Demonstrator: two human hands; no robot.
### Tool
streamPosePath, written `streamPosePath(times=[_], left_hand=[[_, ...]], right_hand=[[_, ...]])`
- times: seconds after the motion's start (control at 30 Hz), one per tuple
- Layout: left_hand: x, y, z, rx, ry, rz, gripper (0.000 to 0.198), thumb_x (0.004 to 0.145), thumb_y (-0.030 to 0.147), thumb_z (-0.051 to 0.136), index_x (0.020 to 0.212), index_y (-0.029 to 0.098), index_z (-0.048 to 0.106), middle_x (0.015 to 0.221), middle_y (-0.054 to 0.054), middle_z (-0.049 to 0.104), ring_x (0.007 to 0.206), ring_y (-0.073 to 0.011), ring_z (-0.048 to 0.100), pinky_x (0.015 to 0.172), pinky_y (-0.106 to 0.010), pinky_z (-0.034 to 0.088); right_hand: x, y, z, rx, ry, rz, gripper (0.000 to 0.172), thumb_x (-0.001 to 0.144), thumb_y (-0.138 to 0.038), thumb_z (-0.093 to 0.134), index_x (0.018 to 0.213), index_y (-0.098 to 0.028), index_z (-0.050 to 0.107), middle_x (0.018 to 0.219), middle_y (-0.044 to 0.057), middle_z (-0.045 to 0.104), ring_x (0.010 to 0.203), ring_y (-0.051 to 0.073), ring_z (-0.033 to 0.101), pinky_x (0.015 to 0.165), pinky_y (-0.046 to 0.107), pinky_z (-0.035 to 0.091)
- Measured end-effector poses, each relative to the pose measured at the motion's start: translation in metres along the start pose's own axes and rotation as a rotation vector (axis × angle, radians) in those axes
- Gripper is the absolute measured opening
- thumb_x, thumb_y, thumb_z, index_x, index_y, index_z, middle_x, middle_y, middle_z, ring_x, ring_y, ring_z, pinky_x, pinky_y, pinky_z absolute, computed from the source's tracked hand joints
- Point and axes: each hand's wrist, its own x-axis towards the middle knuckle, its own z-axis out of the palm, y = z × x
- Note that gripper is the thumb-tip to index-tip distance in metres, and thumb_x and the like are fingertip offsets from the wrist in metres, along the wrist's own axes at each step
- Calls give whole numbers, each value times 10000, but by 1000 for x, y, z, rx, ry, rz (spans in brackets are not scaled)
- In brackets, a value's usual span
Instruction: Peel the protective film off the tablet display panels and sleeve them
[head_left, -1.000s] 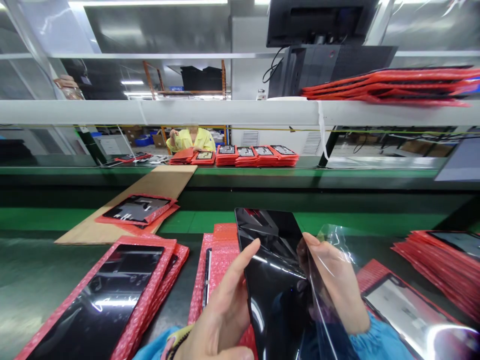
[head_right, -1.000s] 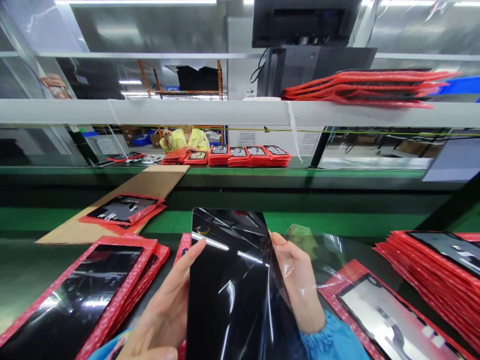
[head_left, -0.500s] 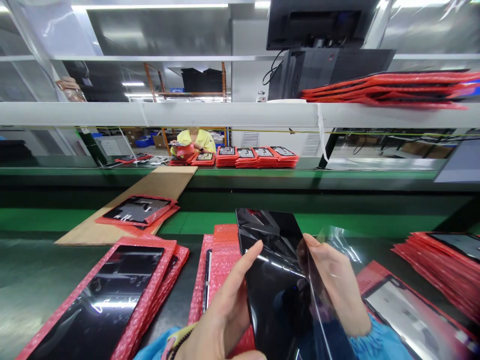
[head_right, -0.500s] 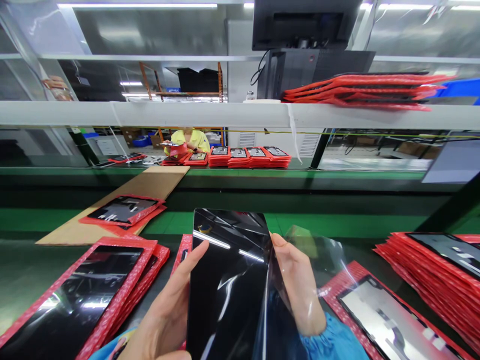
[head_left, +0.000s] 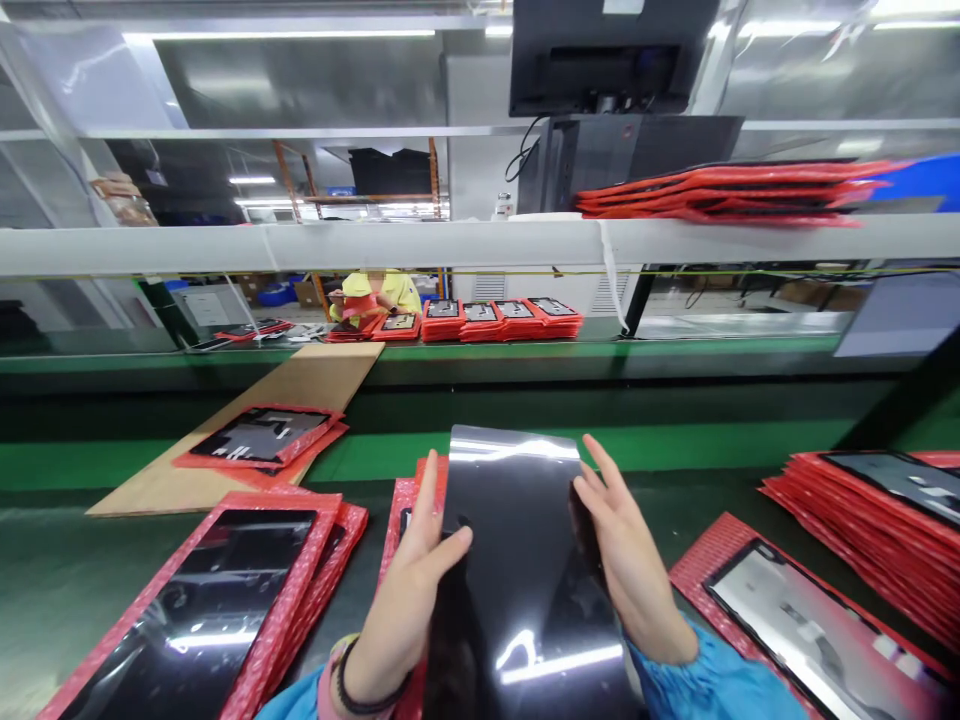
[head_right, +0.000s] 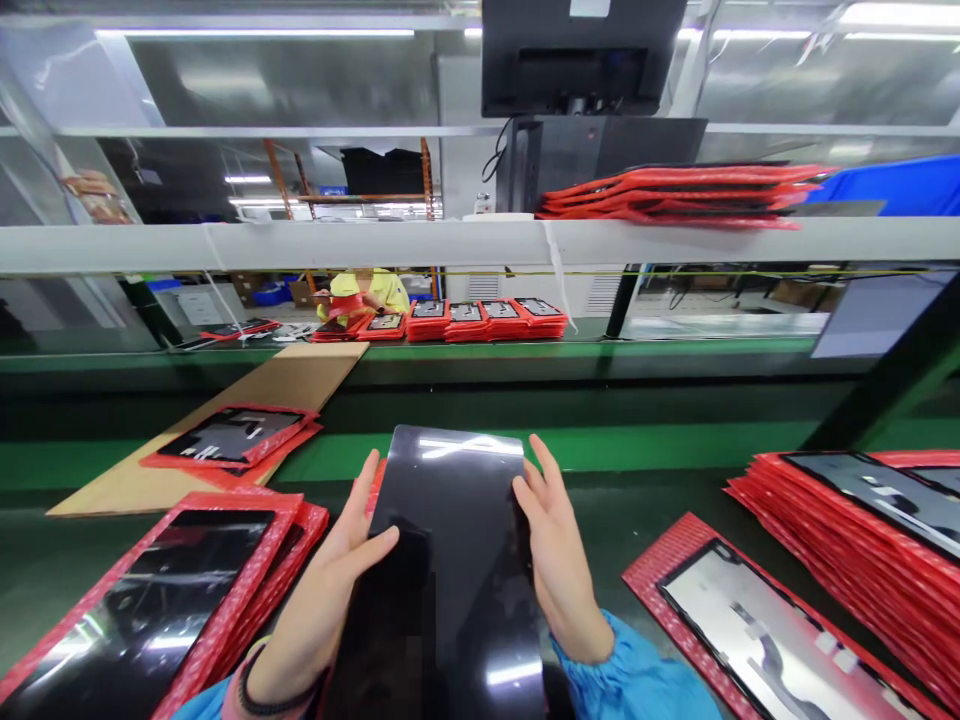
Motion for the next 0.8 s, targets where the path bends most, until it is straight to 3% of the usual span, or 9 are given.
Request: streamPosePath(times=[0.1, 0.17, 0.27, 0.4, 0.5, 0.6, 0.73, 0.8], left_hand=[[14, -9, -14, 70, 135, -94, 616, 838, 390, 595, 1406, 266, 389, 1536, 18, 266, 1418, -200, 177, 1143, -315, 165], [23, -15, -28, 116, 174, -105, 568, 858, 394, 562, 1377, 203, 436, 1522, -27, 302, 1416, -209, 182, 1142, -306, 155], [31, -24, -44, 180, 231, -119, 593, 889, 334, 506, 1415, 112, 344, 1545, -79, 237, 1424, -188, 149, 1149, -291, 75], [32, -29, -49, 220, 253, -139, 634, 898, 364, 476, 1435, 95, 276, 1566, -93, 157, 1431, -189, 119, 1152, -300, 38], [28, -30, -42, 215, 232, -146, 708, 890, 394, 479, 1466, 99, 189, 1572, -92, 118, 1431, -189, 110, 1149, -299, 69], [27, -31, -33, 219, 207, -118, 777, 851, 393, 543, 1471, 102, 175, 1577, -83, 82, 1433, -187, 64, 1140, -263, 69], [30, -31, -24, 223, 162, -92, 796, 736, 255, 650, 1426, 82, 292, 1564, -121, 142, 1432, -223, 73, 1141, -278, 76], [31, -29, -23, 208, 160, -101, 820, 649, 161, 678, 1393, 78, 344, 1559, -130, 170, 1435, -231, 64, 1142, -279, 50]], right_hand=[[15, 19, -20, -51, -20, -69, 496, 764, -477, 675, 1211, -277, 597, 1297, 60, 599, 1247, 247, 497, 1052, 427, 374], [28, 34, -43, -124, 8, -101, 457, 688, -456, 744, 1081, -231, 676, 1249, 60, 633, 1246, 258, 494, 1104, 433, 293], [40, 56, -78, -259, 36, -77, 395, 625, -427, 793, 949, -214, 719, 1138, 59, 692, 1233, 285, 498, 1137, 488, 184], [38, 79, -103, -377, -135, 27, 258, 737, -383, 746, 853, -154, 721, 884, 58, 748, 919, 243, 679, 979, 513, 413], [34, 89, -109, -402, -212, 59, 289, 794, -420, 686, 857, -139, 715, 839, 56, 752, 841, 220, 702, 884, 456, 494], [31, 90, -109, -418, -171, 44, 354, 737, -490, 692, 857, -160, 734, 833, 74, 758, 848, 281, 703, 867, 466, 503], [17, 78, -99, -423, -64, -29, 413, 685, -511, 708, 980, -222, 719, 1084, 79, 714, 1122, 333, 589, 1032, 478, 382], [4, 72, -87, -396, -77, -46, 465, 693, -528, 696, 1047, -227, 690, 1209, 90, 653, 1213, 316, 519, 1092, 452, 311]])
